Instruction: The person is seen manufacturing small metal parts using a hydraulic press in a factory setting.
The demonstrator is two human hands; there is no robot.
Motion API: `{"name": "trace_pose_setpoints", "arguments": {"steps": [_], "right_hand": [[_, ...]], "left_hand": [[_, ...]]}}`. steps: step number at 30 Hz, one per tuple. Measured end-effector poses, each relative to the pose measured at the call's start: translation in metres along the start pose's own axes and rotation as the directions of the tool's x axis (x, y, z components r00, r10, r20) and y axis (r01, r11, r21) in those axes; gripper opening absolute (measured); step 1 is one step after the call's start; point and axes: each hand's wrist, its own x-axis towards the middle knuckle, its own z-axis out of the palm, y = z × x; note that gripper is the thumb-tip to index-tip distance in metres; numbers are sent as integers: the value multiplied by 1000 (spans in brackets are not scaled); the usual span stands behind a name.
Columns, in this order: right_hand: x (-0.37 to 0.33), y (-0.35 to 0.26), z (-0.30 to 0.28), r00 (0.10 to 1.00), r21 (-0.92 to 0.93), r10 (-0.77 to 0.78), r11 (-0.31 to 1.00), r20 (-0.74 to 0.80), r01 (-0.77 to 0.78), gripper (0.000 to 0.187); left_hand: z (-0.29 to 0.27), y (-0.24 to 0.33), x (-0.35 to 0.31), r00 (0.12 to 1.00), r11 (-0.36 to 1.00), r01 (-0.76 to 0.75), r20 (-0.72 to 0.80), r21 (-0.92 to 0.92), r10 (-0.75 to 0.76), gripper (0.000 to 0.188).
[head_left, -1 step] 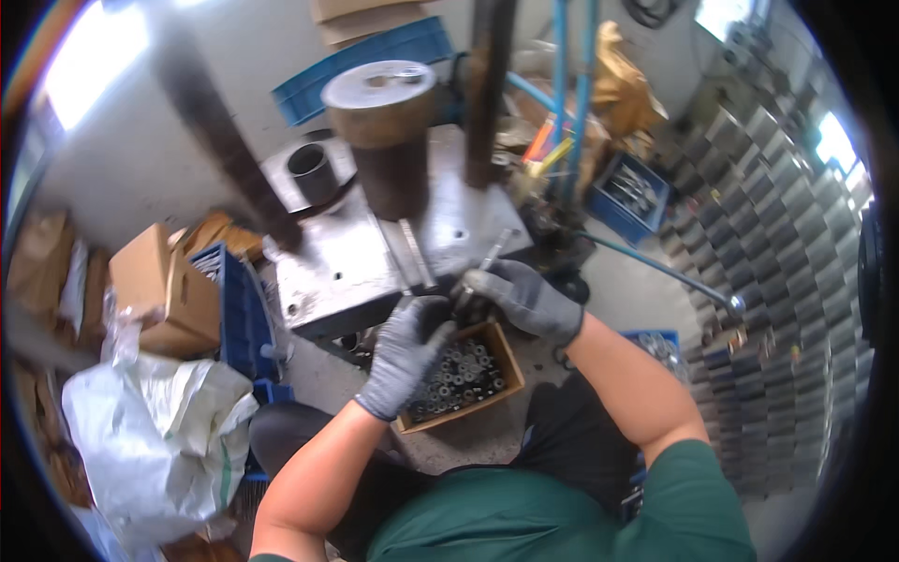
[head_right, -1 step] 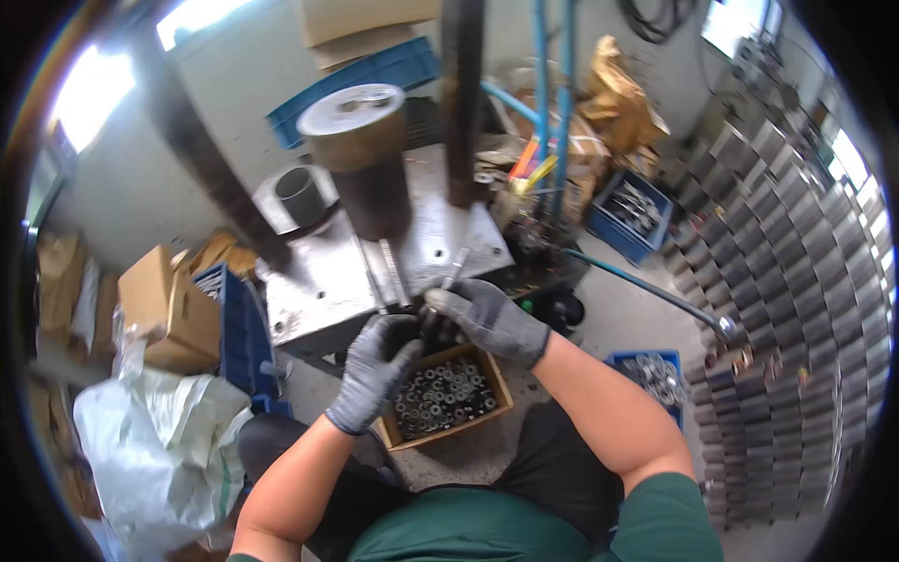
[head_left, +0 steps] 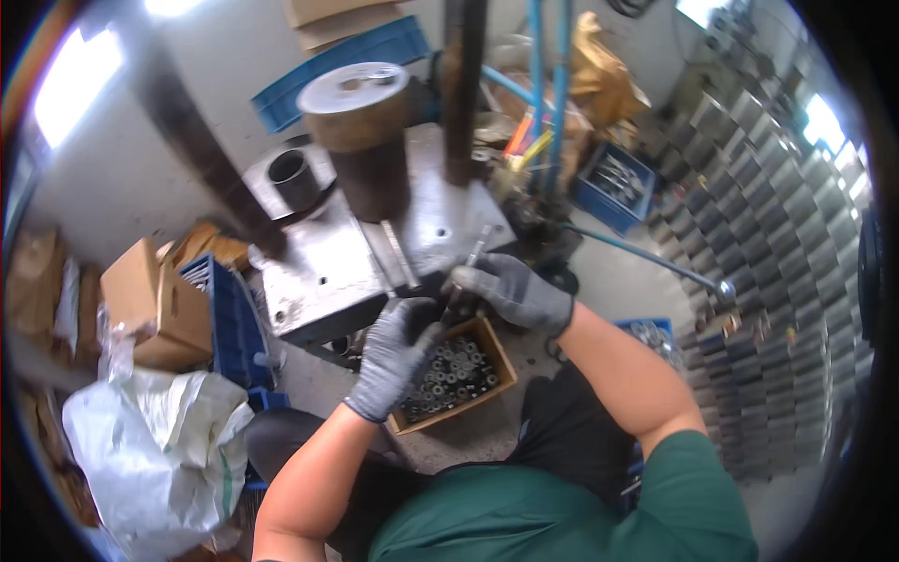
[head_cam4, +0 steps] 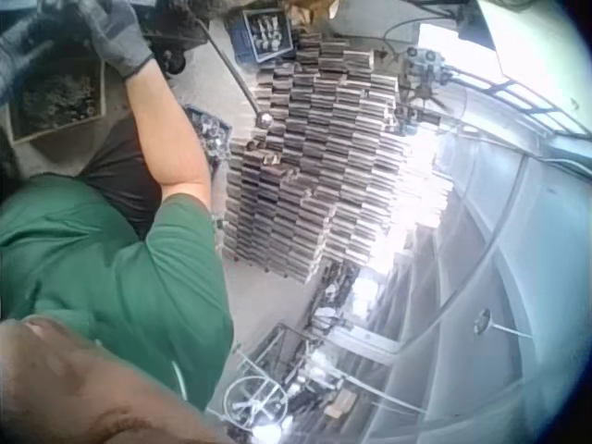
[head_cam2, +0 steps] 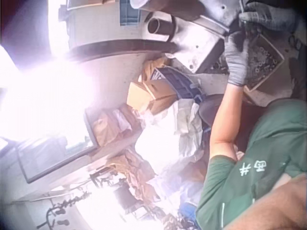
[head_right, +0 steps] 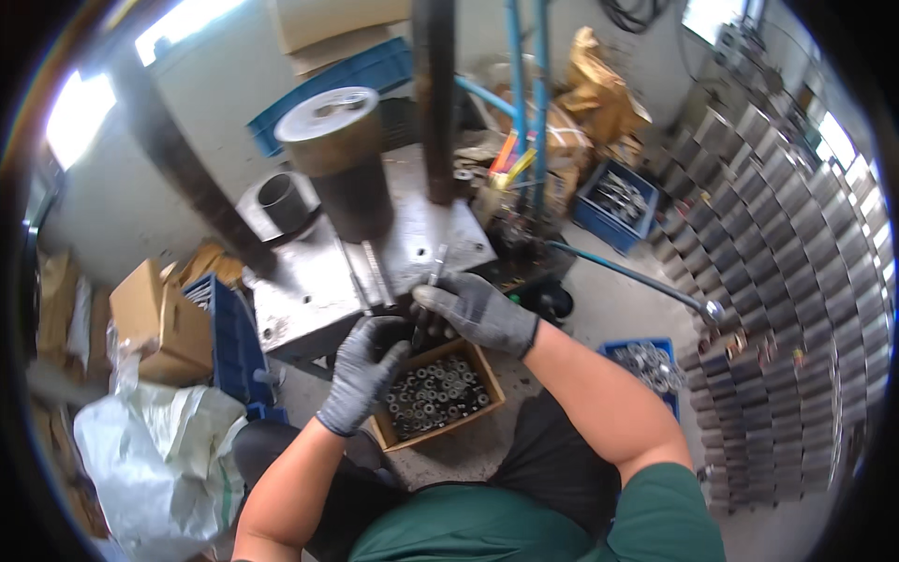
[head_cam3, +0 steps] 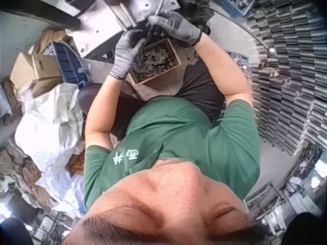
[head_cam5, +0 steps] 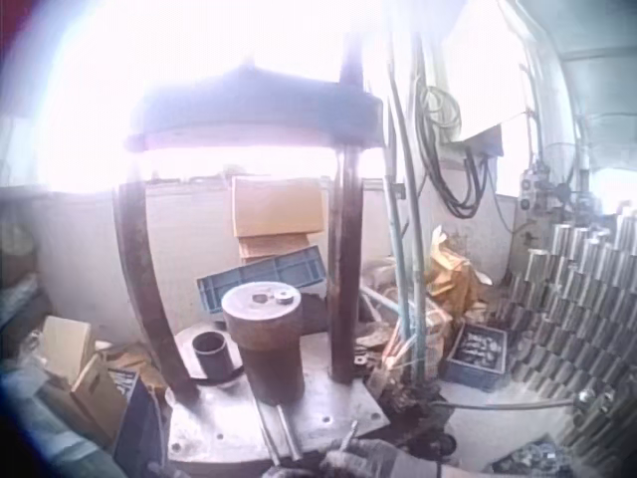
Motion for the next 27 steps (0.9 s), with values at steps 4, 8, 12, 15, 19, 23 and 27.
{"name": "trace_pose_setpoints", "arguments": {"steps": [4,8,12,15,19,23,27], "right_hand": [[-31,-1,-63,993,-159,112,980,-43,-118,36],[-96,35,-131,968,-434,152,872,-199,-226,38],[-207,106,-176,811,-253,241,869,-533,-425,44],[-306,153,-186,604,44,331,897,-725,-439,42],[-398,214,-177,102,500,507,862,-856,-87,42],[-451,273,-166,-52,601,626,766,-778,229,40],[-470,305,-147,-202,559,668,723,-716,406,35]], "left_hand": [[12,10,4,969,951,-154,228,266,93,34],[16,15,-1,839,816,-285,542,503,-41,39],[15,6,-11,693,746,-415,712,521,-112,45],[22,3,-12,623,719,-441,760,537,-186,47],[25,-3,-18,622,724,-441,762,530,-179,47],[28,-9,-19,605,718,-426,763,551,-227,46],[32,-17,-19,609,713,-433,762,552,-220,45]]}}
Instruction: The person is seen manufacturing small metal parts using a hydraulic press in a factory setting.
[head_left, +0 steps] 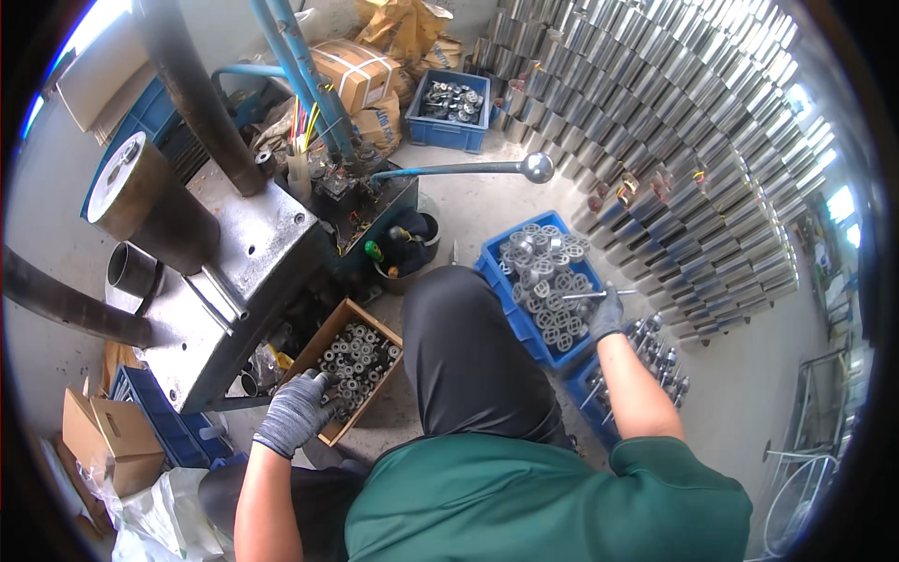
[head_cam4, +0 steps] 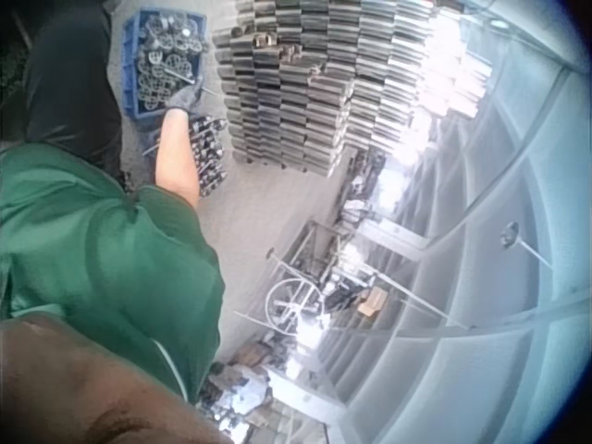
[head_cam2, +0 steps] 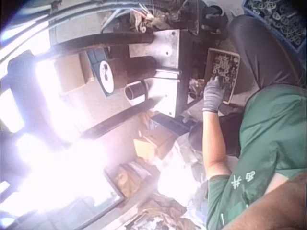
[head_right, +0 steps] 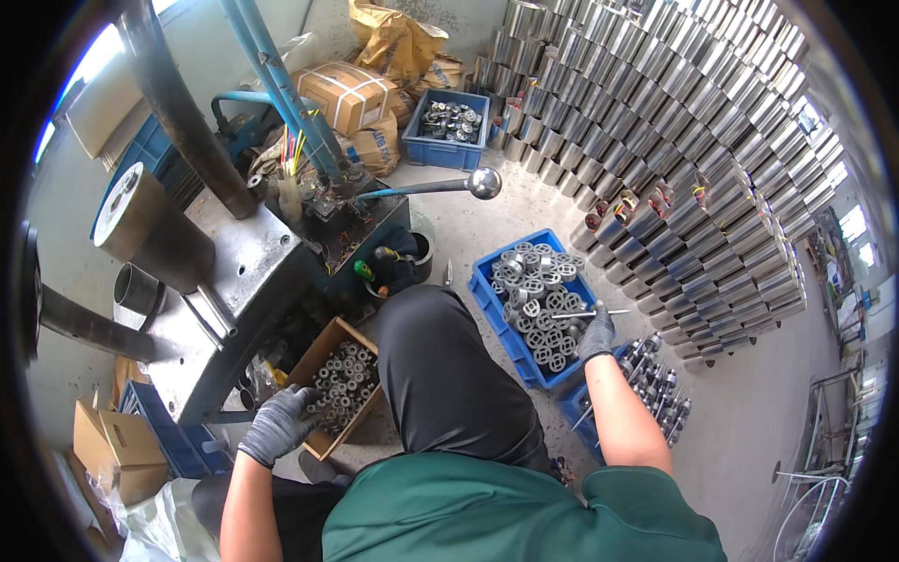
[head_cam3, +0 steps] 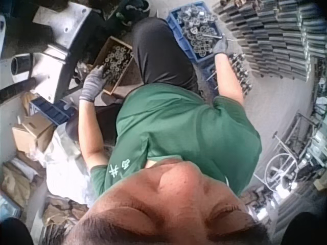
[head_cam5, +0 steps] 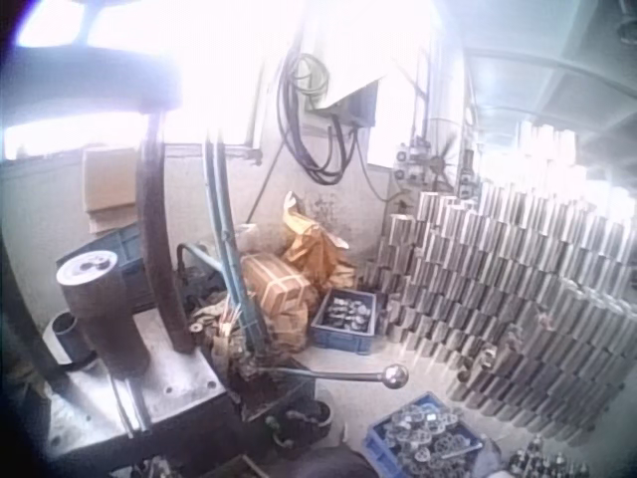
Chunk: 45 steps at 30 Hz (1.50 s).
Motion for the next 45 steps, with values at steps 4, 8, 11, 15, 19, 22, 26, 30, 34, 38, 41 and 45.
{"name": "trace_pose_setpoints", "arguments": {"steps": [4,8,11,15,19,22,26,30,34,38,41,45], "right_hand": [[-8,16,-10,998,148,-13,989,-62,22,33],[-18,26,-8,1000,143,6,990,8,-7,32],[-24,31,-1,1000,114,-27,993,-4,27,36],[-31,40,1,938,-249,-337,904,82,347,37],[-14,51,-22,438,-484,-580,84,687,871,36],[-32,56,-4,632,-499,-528,391,567,774,35],[-39,56,5,591,-588,-581,225,559,777,41],[-39,74,1,540,-659,-673,103,505,745,67],[-17,79,3,751,-758,-509,259,420,599,74],[-17,98,31,651,-876,-710,100,269,472,57],[-2,90,49,804,-955,-549,35,229,296,50],[57,72,7,723,-957,-628,-176,289,230,38]], "left_hand": [[5,-6,2,1000,1000,11,24,0,-11,44],[11,-11,0,1000,1000,8,27,-11,-8,40],[11,-10,-1,1000,1000,9,30,-9,-8,41],[5,-5,-3,997,998,57,55,-11,-56,45],[3,-2,2,999,999,25,45,-21,-24,45],[5,-5,-3,999,999,30,34,-24,-30,44],[6,-5,-3,999,999,28,39,-22,-27,43],[6,-5,-5,999,1000,2,33,-3,-2,42],[9,-5,-2,999,1000,10,39,3,-10,43],[15,-12,-4,998,1000,30,47,1,-30,44],[11,-9,-5,997,999,51,58,10,-52,44],[15,1,19,998,1000,-28,61,-8,28,45]]}}
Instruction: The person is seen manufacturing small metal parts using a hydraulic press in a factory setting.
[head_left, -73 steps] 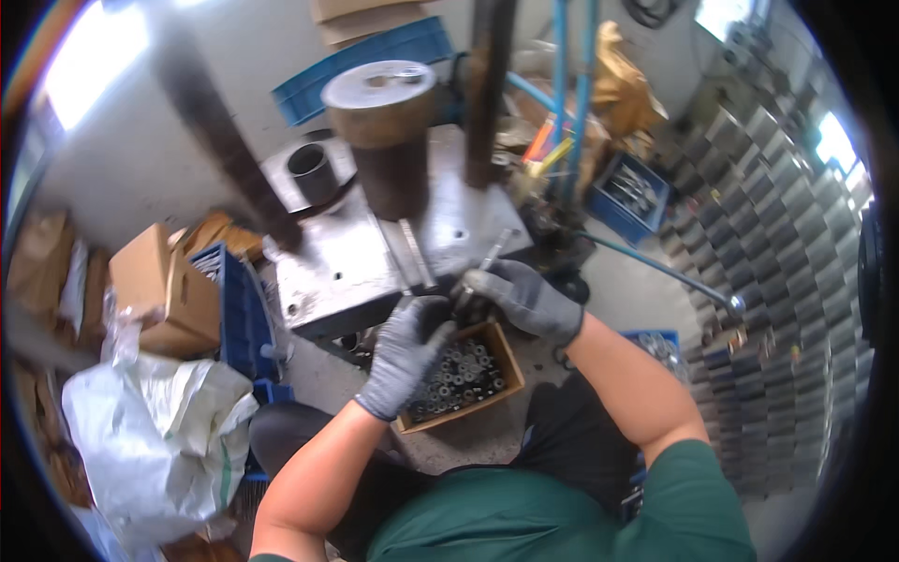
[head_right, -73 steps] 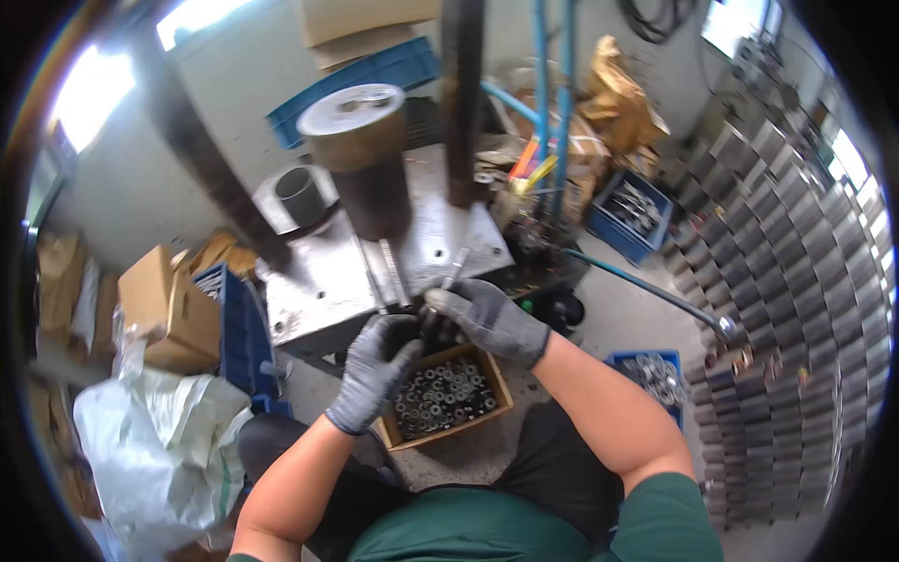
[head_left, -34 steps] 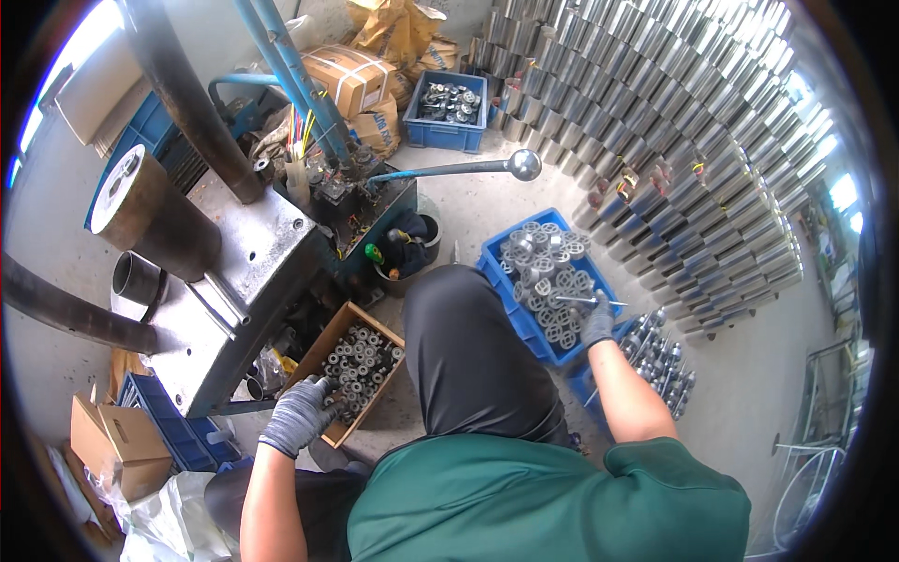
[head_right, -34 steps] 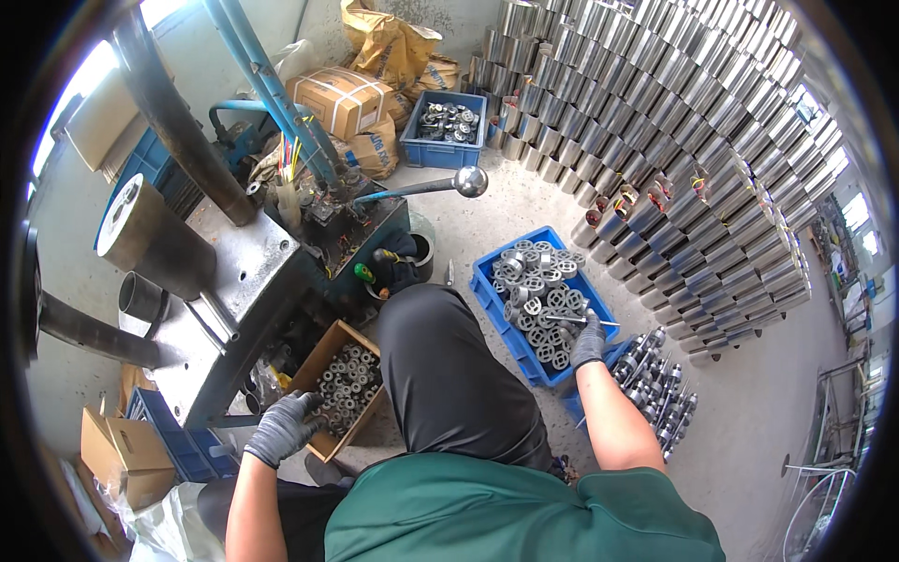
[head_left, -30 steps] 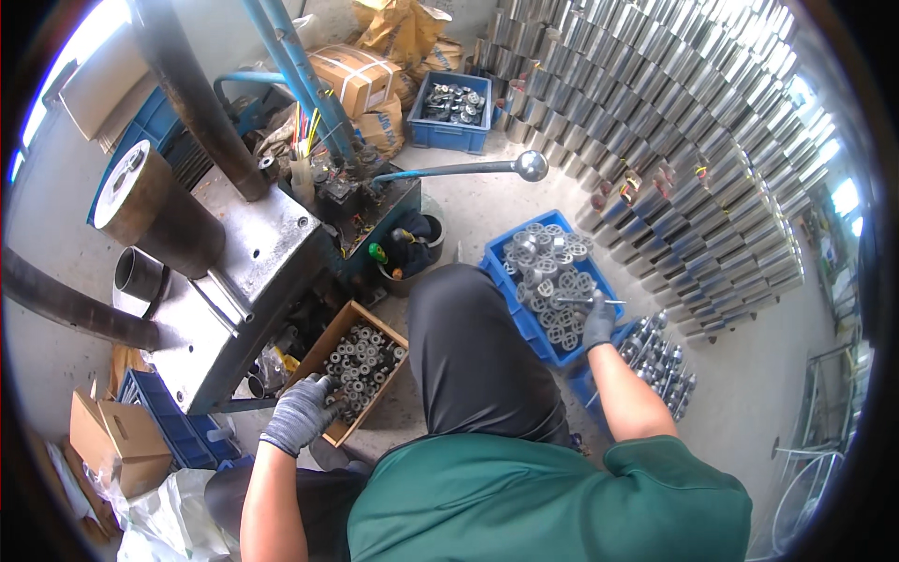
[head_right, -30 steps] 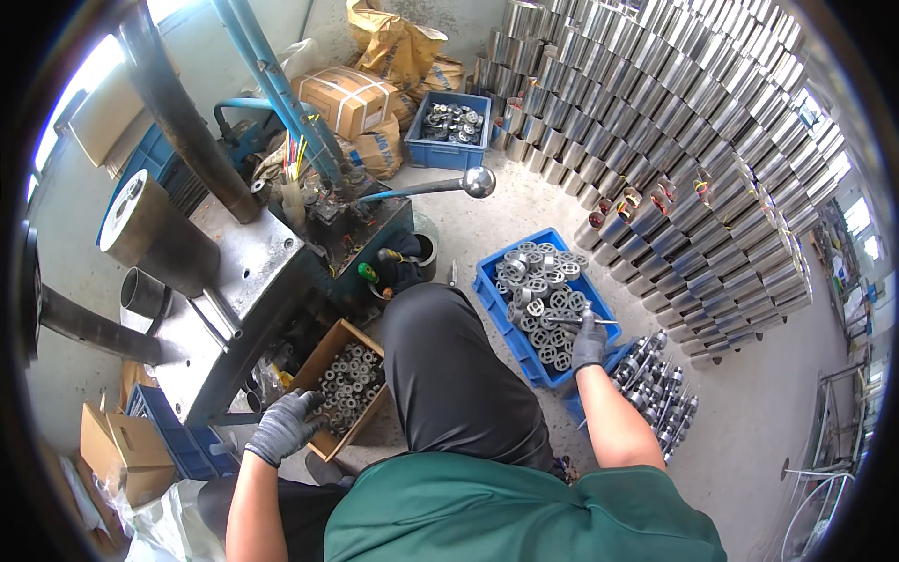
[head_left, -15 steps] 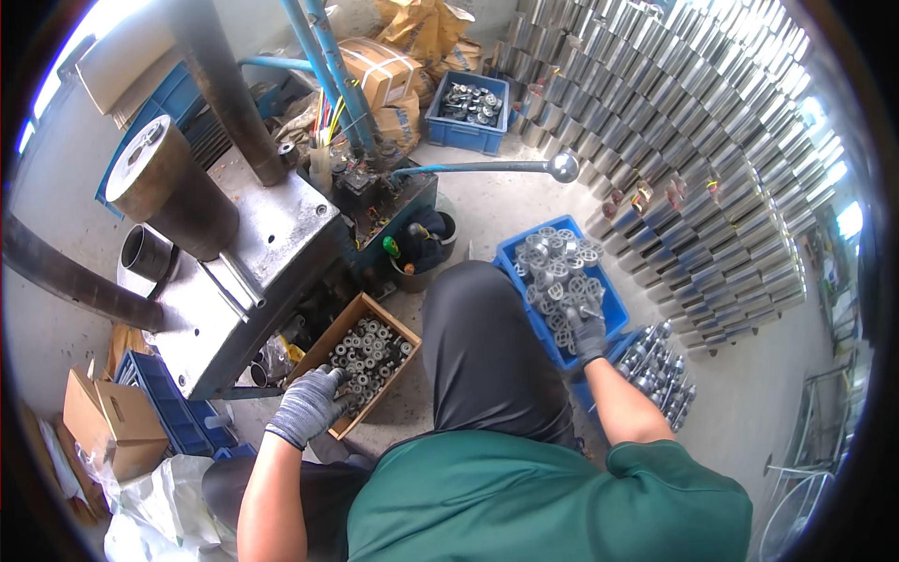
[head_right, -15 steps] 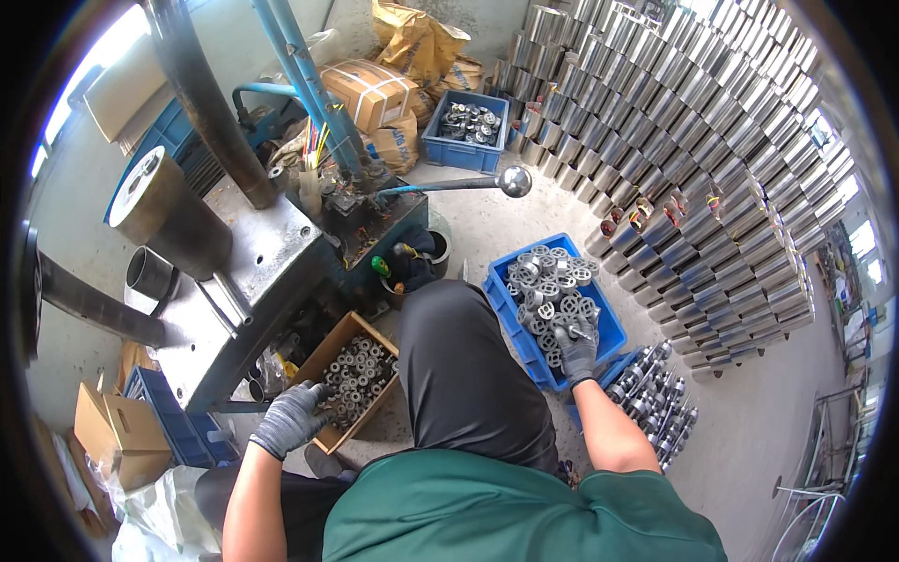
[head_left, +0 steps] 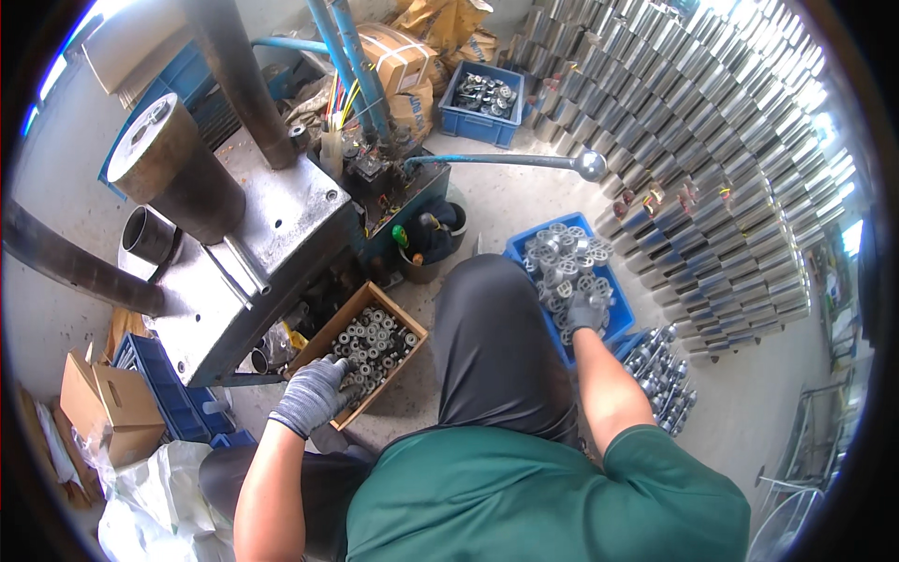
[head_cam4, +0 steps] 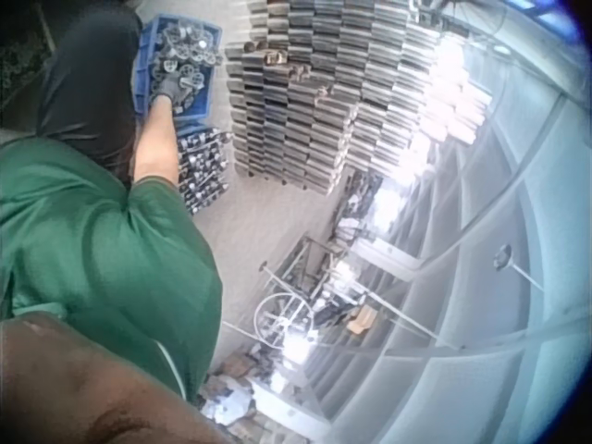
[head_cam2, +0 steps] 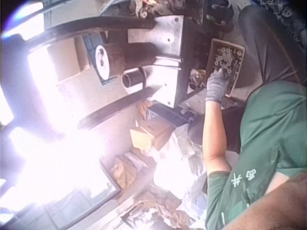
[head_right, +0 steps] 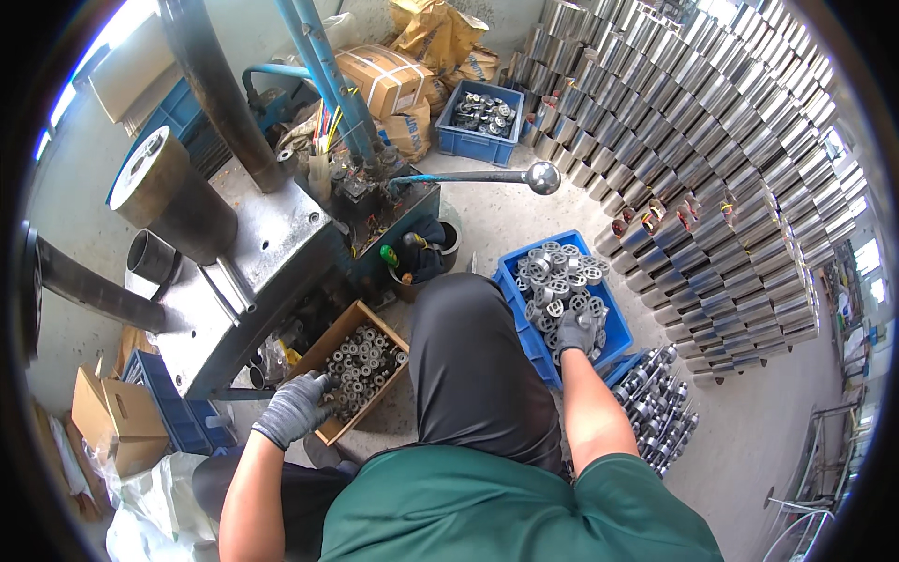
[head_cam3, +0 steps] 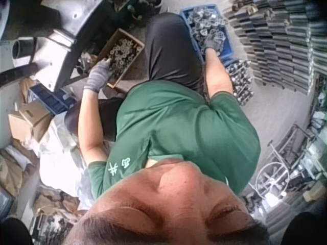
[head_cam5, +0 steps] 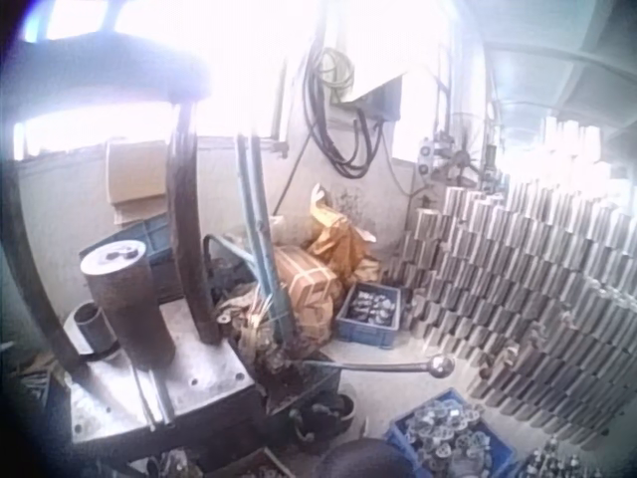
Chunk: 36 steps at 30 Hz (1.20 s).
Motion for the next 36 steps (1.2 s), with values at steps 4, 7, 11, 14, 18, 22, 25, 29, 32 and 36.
{"name": "trace_pose_setpoints", "arguments": {"steps": [4,7,11,14,18,22,25,29,32,36], "right_hand": [[2,-117,-76,935,-26,107,994,338,-104,39],[11,-117,-86,927,-88,94,994,362,-66,39],[8,-76,-55,961,32,-21,999,277,13,40],[-10,-38,-28,893,-144,-438,895,-104,423,32],[-74,-86,-55,872,824,141,285,470,-490,13],[-68,-34,-99,964,897,-171,428,203,-113,16],[-90,-103,-215,898,879,-438,441,36,180,30],[-111,-190,-308,734,977,-678,171,24,126,41],[-162,-281,-361,456,977,-868,214,198,-18,48],[-206,-356,-397,80,913,-922,386,378,130,65]], "left_hand": [[-4,-8,-21,995,995,95,31,41,-96,45],[-2,-8,-11,996,995,70,55,66,-74,45],[-3,0,-5,999,997,25,31,78,-27,45],[-6,4,-2,1000,994,-2,29,110,-1,44],[-8,-5,-30,998,990,56,23,127,-59,44],[-11,5,-26,994,996,-50,-89,68,56,43],[-18,16,-24,979,993,-118,-171,-2,116,40],[-26,38,-16,879,942,-313,-411,-118,240,42],[-32,48,-25,822,834,-416,-542,-362,175,48],[-32,67,-23,781,235,-609,-624,-758,12,48]]}}
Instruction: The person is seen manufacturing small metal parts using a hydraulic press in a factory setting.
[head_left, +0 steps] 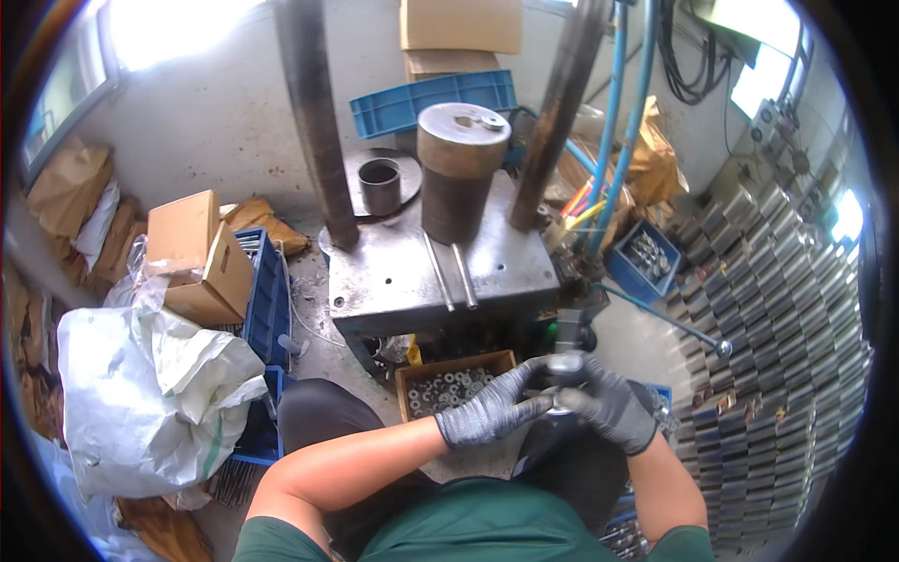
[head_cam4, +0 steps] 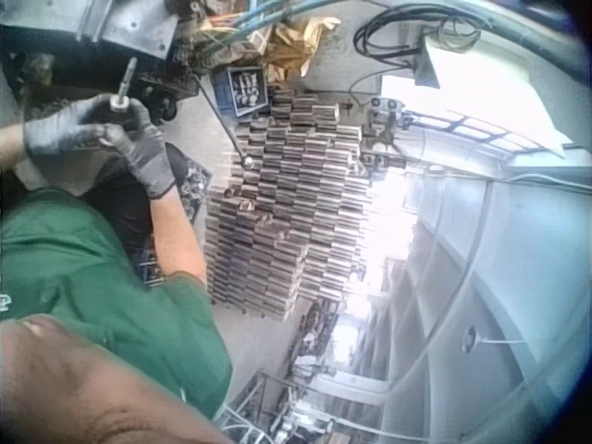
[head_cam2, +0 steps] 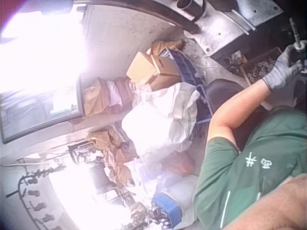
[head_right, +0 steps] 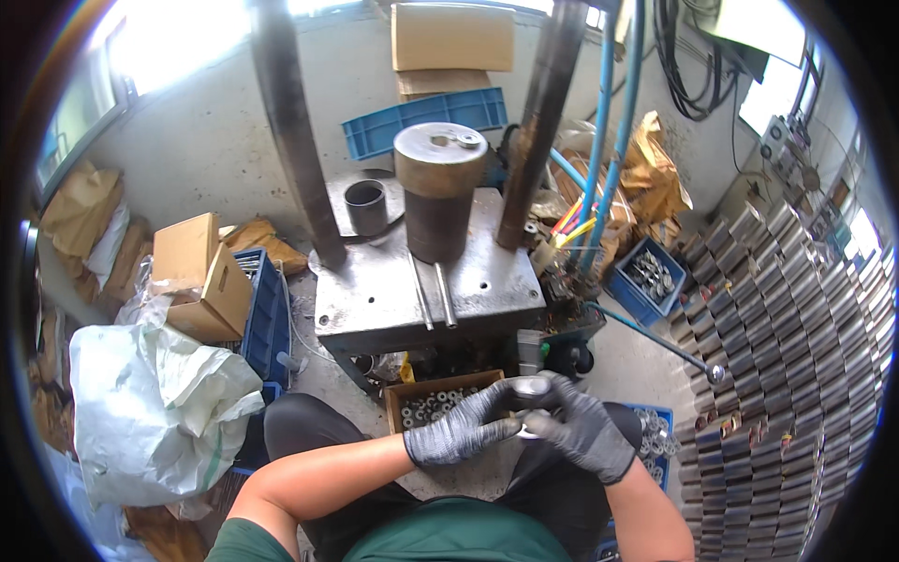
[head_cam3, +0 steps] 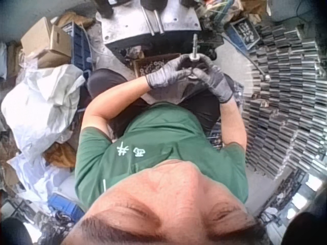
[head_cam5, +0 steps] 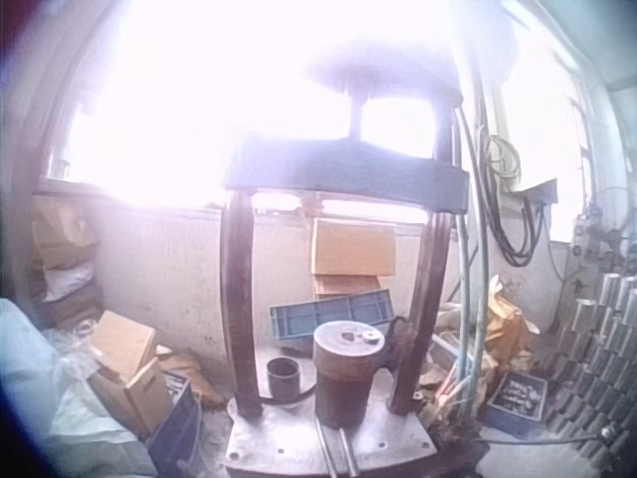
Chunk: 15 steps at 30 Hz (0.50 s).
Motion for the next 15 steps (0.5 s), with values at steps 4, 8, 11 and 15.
{"name": "trace_pose_setpoints", "arguments": {"steps": [4,8,11,15], "right_hand": [[13,-6,-24,987,-514,-113,843,118,158,59],[0,-30,-88,850,-838,-520,421,89,346,32],[-9,-60,-123,822,-976,-554,71,132,205,23],[-14,-59,-169,950,-999,-312,48,-12,3,16]], "left_hand": [[-12,-58,-7,898,844,170,-273,-509,-346,22],[-18,-68,-3,768,755,328,-306,-567,-563,12],[-21,-61,-2,674,687,409,-308,-601,-671,12],[-34,-65,1,674,631,375,-268,-680,-689,12]]}}
